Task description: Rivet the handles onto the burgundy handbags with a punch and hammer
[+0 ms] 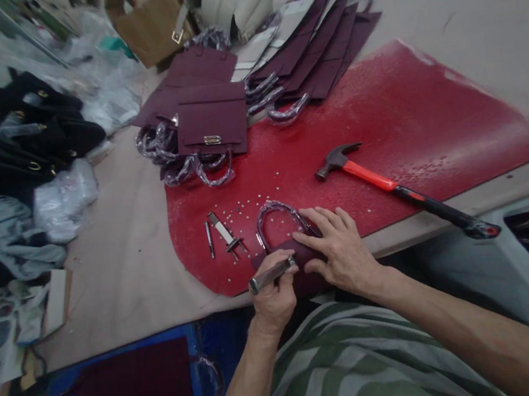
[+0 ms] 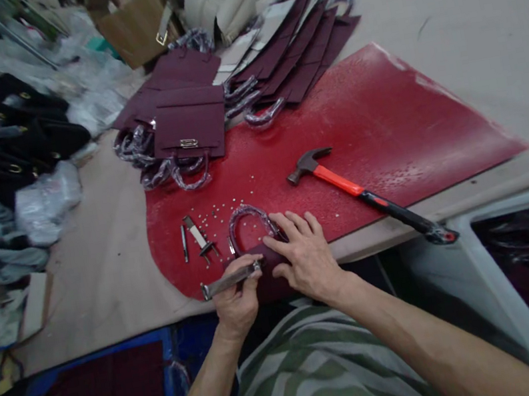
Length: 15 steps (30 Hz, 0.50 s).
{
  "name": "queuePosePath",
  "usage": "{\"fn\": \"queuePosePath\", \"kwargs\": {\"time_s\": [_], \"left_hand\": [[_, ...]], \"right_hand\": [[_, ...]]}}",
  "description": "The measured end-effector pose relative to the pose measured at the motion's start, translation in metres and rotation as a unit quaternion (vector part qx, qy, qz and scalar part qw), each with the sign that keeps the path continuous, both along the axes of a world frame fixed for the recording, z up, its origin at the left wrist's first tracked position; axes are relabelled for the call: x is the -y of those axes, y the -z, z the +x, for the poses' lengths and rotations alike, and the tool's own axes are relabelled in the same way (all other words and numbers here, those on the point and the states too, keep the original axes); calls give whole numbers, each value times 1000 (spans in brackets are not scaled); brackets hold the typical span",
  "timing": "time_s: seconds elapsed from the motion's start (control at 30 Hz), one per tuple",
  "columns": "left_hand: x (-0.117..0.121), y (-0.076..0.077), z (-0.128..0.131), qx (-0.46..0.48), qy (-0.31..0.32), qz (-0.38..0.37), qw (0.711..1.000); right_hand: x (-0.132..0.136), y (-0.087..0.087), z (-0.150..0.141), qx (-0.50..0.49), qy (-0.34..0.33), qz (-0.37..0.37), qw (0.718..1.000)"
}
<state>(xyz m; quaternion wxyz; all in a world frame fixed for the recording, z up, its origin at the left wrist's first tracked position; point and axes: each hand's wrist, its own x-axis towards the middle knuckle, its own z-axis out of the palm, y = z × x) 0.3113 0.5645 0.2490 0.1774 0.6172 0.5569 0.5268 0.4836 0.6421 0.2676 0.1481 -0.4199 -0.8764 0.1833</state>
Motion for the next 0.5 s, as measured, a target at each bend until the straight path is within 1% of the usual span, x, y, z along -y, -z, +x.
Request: {"fn": "queuePosePath", "kwargs": {"time_s": [0.1, 0.23, 0.4, 0.5], "left_hand": [[-2, 1, 2, -11, 7, 5, 1000], [-3, 2, 2, -22, 2, 9, 1000], [-4, -1, 4, -29, -8, 2, 1000], [-6, -3, 7, -53, -6, 14, 998]], "right_hand": [[-1, 1, 0, -6, 0, -2, 1000], [0, 1, -1, -10, 0, -3, 1000], [0, 1, 0, -11, -1, -2, 1000], [-1, 2, 0, -13, -3, 1, 1000]]}}
